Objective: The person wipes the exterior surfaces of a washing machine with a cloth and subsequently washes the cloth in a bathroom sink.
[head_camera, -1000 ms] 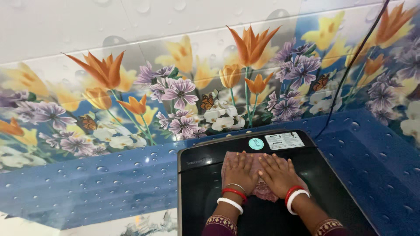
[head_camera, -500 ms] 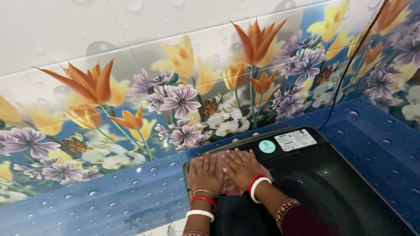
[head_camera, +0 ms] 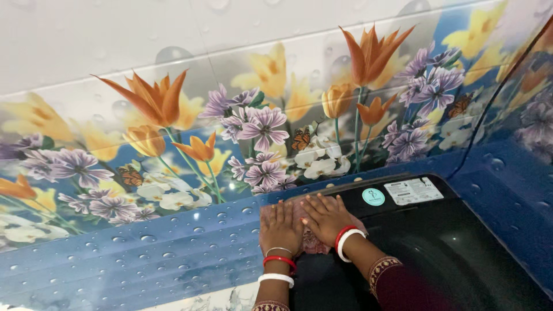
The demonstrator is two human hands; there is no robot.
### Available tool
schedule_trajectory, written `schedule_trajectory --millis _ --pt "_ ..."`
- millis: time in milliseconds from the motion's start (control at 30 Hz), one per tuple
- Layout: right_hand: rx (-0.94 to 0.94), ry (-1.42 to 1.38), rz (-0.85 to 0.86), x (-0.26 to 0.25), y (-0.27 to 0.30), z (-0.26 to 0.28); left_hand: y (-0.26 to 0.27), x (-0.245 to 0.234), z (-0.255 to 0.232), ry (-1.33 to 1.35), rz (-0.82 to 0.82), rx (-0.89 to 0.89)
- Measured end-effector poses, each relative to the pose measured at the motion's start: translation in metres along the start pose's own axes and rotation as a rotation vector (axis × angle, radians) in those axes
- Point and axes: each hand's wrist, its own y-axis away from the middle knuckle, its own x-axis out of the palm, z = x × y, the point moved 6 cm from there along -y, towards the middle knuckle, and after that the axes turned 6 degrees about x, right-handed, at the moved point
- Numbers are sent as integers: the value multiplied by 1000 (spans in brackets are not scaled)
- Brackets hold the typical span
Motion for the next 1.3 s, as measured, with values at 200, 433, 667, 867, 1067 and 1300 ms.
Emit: schedule_trajectory --millis 200,433,667,867,1067,1300 --pt "-54 13 6 3 17 13 28 21 7 24 -89 -40" --pt "-147 3 -39 3 61 34 75 41 17 98 -265 -3" --pt "-271 -24 45 1 119 49 150 39 11 269 -142 -24" --pt "-352 -44 123 -14 175 55 211 21 -17 156 -209 112" --pt "-342 -69 185 -19 180 53 217 17 -22 183 -129 69" --pt "-200 -43 119 -11 146 41 168 11 -23 73 -219 78"
